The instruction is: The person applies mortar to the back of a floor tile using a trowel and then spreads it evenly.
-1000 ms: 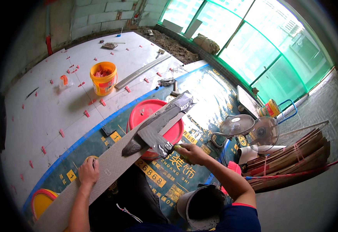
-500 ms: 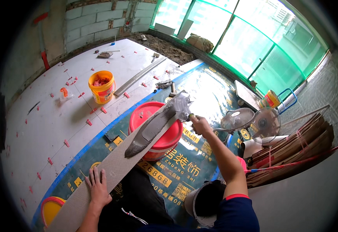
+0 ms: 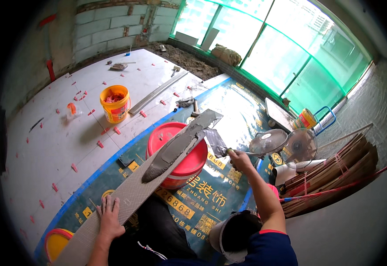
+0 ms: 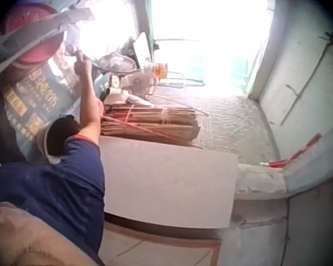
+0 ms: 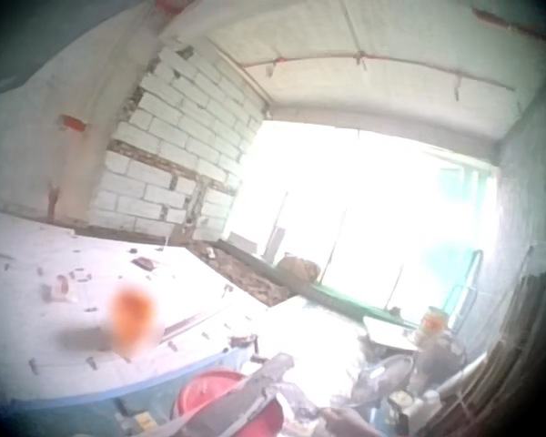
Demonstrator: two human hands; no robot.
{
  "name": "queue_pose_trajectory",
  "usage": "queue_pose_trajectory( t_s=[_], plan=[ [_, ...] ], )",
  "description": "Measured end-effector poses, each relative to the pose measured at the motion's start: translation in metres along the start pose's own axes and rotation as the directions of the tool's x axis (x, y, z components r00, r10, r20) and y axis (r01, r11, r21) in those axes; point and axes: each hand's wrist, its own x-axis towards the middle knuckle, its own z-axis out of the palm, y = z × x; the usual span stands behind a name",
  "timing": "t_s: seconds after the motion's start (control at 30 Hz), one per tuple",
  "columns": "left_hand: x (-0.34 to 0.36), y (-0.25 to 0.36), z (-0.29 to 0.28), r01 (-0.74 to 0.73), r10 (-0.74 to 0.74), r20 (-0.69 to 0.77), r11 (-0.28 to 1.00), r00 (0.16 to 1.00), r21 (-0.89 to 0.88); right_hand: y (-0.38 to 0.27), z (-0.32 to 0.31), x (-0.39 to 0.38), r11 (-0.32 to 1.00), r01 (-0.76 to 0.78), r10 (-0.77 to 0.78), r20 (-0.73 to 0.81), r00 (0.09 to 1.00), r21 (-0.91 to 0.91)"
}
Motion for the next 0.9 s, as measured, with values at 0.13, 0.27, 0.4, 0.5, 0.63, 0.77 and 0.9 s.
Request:
queue_pose_trajectory(
  t_s=[0.13, 0.27, 0.4, 0.5, 0.63, 0.77, 0.9],
  plan=[
    [0.002, 0.006, 0.0, -0.006, 0.006, 0.008, 1.0, 1.0, 0.005, -0.004, -0.018, -0.004, 0.998, 0.055, -0.057, -0.09, 0.994, -0.025],
    [-0.005, 0.007, -0.006, 0.045, -0.045, 0.008, 0.999, 0.999, 0.015, -0.053, 0.038, -0.019, 0.976, 0.139, -0.131, 0.059, 0.99, -0.168],
    [-0.004, 0.005, -0.005, 0.062, -0.063, 0.034, 0.998, 0.997, 0.028, -0.053, 0.053, 0.017, 0.98, 0.104, -0.09, 0.087, 0.992, -0.169],
    [-0.003, -0.002, 0.001, 0.04, -0.04, -0.009, 0.999, 0.999, 0.029, -0.025, 0.033, 0.057, 0.99, 0.05, -0.062, -0.087, 0.994, -0.134],
    [0.01, 0.014, 0.005, -0.058, 0.056, -0.045, 0.997, 0.997, -0.051, 0.008, -0.052, 0.101, 0.852, 0.063, -0.29, -0.37, 0.882, -0.52],
    [-0.008, -0.003, -0.007, 0.042, -0.041, -0.031, 0.999, 0.999, 0.029, -0.045, 0.019, 0.088, 0.996, 0.092, -0.09, -0.062, 0.994, 0.024],
    [-0.003, 0.002, -0.001, 0.013, -0.012, -0.032, 1.0, 0.999, 0.007, -0.065, 0.019, 0.057, 0.999, -0.049, 0.047, 0.213, 0.976, 0.003]
  ],
)
